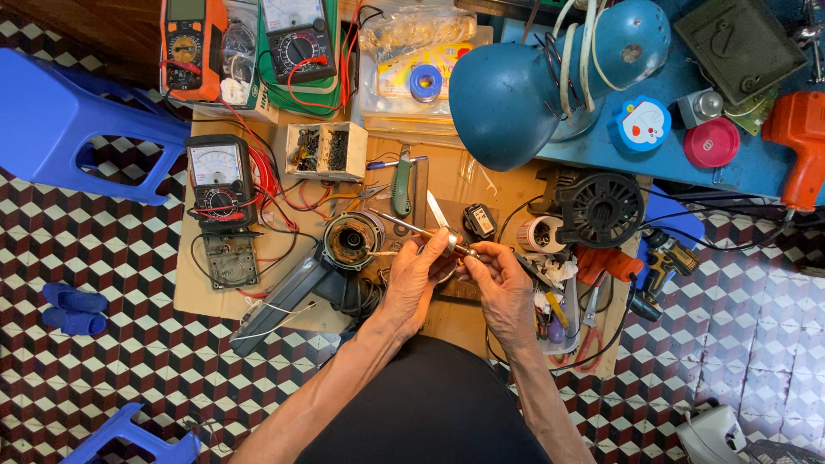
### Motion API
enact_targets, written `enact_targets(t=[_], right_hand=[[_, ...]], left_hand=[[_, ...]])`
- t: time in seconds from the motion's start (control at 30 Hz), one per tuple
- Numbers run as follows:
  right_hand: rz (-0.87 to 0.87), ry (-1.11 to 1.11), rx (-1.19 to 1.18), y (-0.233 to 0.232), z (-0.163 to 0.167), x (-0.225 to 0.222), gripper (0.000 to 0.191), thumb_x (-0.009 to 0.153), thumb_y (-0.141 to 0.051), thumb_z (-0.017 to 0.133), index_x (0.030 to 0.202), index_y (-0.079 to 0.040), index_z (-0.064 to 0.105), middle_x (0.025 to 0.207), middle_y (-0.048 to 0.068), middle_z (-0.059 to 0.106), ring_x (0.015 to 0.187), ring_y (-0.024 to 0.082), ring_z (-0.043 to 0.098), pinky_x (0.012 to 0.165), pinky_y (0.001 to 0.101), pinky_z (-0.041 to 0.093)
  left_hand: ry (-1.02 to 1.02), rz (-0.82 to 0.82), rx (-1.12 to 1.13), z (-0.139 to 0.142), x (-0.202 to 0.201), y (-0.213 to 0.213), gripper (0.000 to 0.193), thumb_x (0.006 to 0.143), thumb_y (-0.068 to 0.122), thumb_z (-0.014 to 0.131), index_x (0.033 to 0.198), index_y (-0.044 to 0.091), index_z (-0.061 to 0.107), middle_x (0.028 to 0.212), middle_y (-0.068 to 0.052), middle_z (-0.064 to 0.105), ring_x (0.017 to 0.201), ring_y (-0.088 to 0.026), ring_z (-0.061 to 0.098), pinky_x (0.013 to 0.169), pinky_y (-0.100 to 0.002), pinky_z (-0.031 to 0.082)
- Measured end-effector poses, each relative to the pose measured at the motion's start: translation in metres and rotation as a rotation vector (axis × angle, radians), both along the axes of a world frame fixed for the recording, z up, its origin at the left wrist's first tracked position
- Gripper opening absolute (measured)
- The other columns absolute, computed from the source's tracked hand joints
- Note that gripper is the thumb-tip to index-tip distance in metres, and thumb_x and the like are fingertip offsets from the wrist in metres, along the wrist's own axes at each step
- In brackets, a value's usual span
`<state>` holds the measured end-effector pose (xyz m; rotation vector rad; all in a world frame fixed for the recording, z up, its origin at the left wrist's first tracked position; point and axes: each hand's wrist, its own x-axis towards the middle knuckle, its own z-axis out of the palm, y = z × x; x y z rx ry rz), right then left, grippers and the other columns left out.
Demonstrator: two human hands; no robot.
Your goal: The person disassembles a small motor, strips wire ends with a knife, and uses a cordless drill to tighten a screw on the motor housing. They then reassemble the motor into a black plastic housing and place the unit on the workbench.
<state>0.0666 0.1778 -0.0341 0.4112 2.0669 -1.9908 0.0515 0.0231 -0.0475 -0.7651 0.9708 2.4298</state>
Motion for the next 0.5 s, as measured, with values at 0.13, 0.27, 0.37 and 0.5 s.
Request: enact_targets(t=[0.13, 0.27, 0.37, 0.5], right_hand=[[0.022, 0.01, 0.041, 0.0009, -0.0013, 0.0005, 0.022, 0.099, -0.011, 0.062, 0.119, 0.0, 0.063, 0.102, 0.009, 0.073, 0.091, 0.014, 0.074, 0.083, 0.0272, 0.064], [0.021, 0.01, 0.069, 0.0, -0.001, 0.0014, 0.021, 0.099, -0.01, 0.062, 0.118, 0.0, 0.063, 0.102, 0.01, 0.074, 0.091, 0.013, 0.075, 0.083, 0.0271, 0.064], [-0.008, 0.01, 0.054, -0.0022, -0.0002, 0.0019, 0.021, 0.098, -0.009, 0.064, 0.117, 0.0, 0.063, 0.102, 0.01, 0.074, 0.091, 0.014, 0.075, 0.084, 0.0272, 0.064], [-0.03, 0.013, 0.051, -0.004, 0.0009, 0.0026, 0.02, 0.098, -0.008, 0.065, 0.116, 0.0, 0.063, 0.103, 0.01, 0.074, 0.092, 0.013, 0.074, 0.084, 0.0269, 0.063]], left_hand=[[-0.004, -0.013, -0.011, 0.0004, 0.0, -0.0011, 0.046, 0.092, 0.036, 0.073, 0.121, 0.006, 0.054, 0.105, -0.006, 0.068, 0.1, -0.015, 0.064, 0.095, -0.034, 0.051], [-0.005, -0.021, -0.014, 0.0011, -0.0004, -0.0018, 0.047, 0.091, 0.036, 0.074, 0.121, 0.007, 0.053, 0.104, -0.006, 0.068, 0.1, -0.015, 0.064, 0.095, -0.034, 0.051], [0.0, -0.019, -0.012, 0.0012, -0.0012, -0.0011, 0.047, 0.092, 0.036, 0.074, 0.121, 0.006, 0.053, 0.104, -0.006, 0.067, 0.099, -0.015, 0.063, 0.094, -0.033, 0.05], [-0.005, -0.019, -0.015, 0.0011, -0.001, -0.0008, 0.047, 0.092, 0.035, 0.074, 0.121, 0.006, 0.053, 0.103, -0.006, 0.067, 0.098, -0.015, 0.064, 0.094, -0.033, 0.051]])
